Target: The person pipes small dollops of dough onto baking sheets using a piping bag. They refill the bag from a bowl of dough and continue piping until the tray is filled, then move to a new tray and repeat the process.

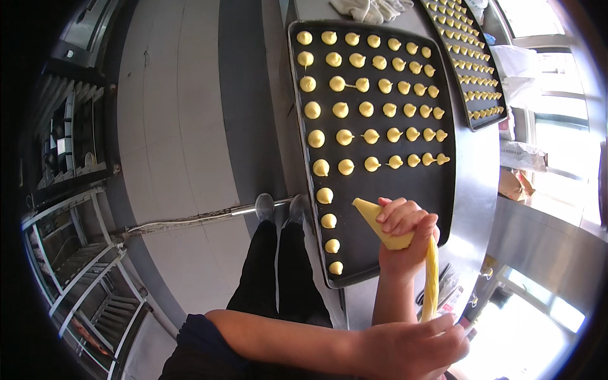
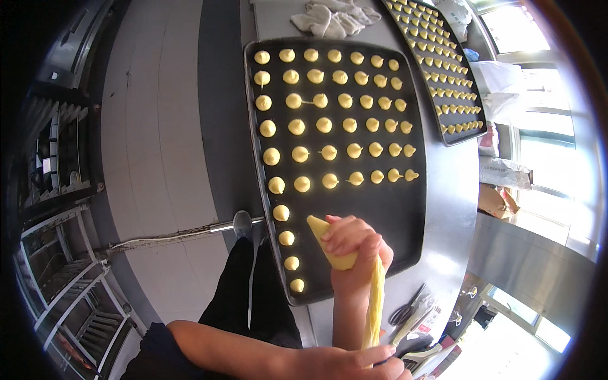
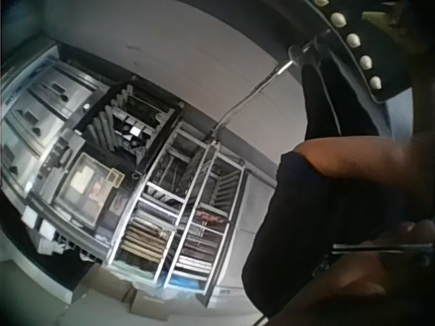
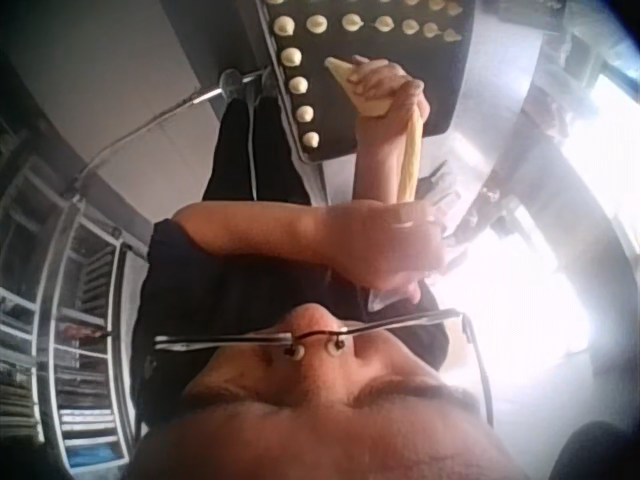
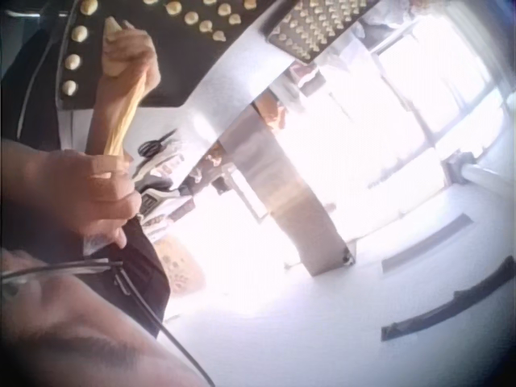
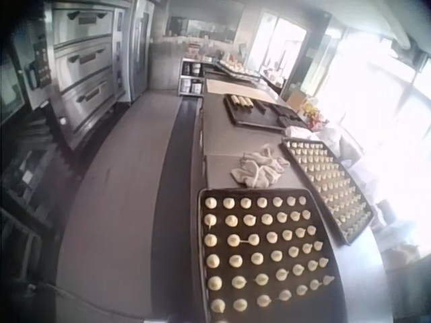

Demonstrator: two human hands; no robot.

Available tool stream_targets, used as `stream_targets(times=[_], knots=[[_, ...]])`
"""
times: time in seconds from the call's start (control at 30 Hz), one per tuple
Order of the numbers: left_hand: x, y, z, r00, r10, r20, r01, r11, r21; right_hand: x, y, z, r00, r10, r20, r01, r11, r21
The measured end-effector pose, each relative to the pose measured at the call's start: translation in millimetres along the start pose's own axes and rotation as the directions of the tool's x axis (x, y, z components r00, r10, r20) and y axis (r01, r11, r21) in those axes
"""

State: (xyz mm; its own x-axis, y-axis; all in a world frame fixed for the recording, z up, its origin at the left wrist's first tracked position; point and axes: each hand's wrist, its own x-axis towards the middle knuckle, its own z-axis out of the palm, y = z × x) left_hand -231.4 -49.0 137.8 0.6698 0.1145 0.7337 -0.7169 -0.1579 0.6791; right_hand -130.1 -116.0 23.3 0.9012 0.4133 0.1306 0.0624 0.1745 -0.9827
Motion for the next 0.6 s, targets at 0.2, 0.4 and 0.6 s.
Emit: stream_targets(times=[0.2, 0.4, 0.6], knots=[[-7.8, -26.7, 9.9, 0.985, -0.054, -0.161, 0.088, 0.973, 0.213, 2.5, 32.1, -5.0, 0.999, 0.026, -0.021, -0.026, 1.0, 0.006], [-11.6, -34.6, 14.5, 0.989, -0.106, -0.105, 0.125, 0.974, 0.191, 3.2, 46.4, -6.1, 0.999, 0.01, -0.054, -0.008, 0.999, 0.05], [-11.3, -37.5, 38.1, 0.951, -0.105, -0.291, 0.155, 0.976, 0.152, 1.7, 45.6, -8.6, 0.996, 0.011, -0.086, -0.004, 0.997, 0.073]])
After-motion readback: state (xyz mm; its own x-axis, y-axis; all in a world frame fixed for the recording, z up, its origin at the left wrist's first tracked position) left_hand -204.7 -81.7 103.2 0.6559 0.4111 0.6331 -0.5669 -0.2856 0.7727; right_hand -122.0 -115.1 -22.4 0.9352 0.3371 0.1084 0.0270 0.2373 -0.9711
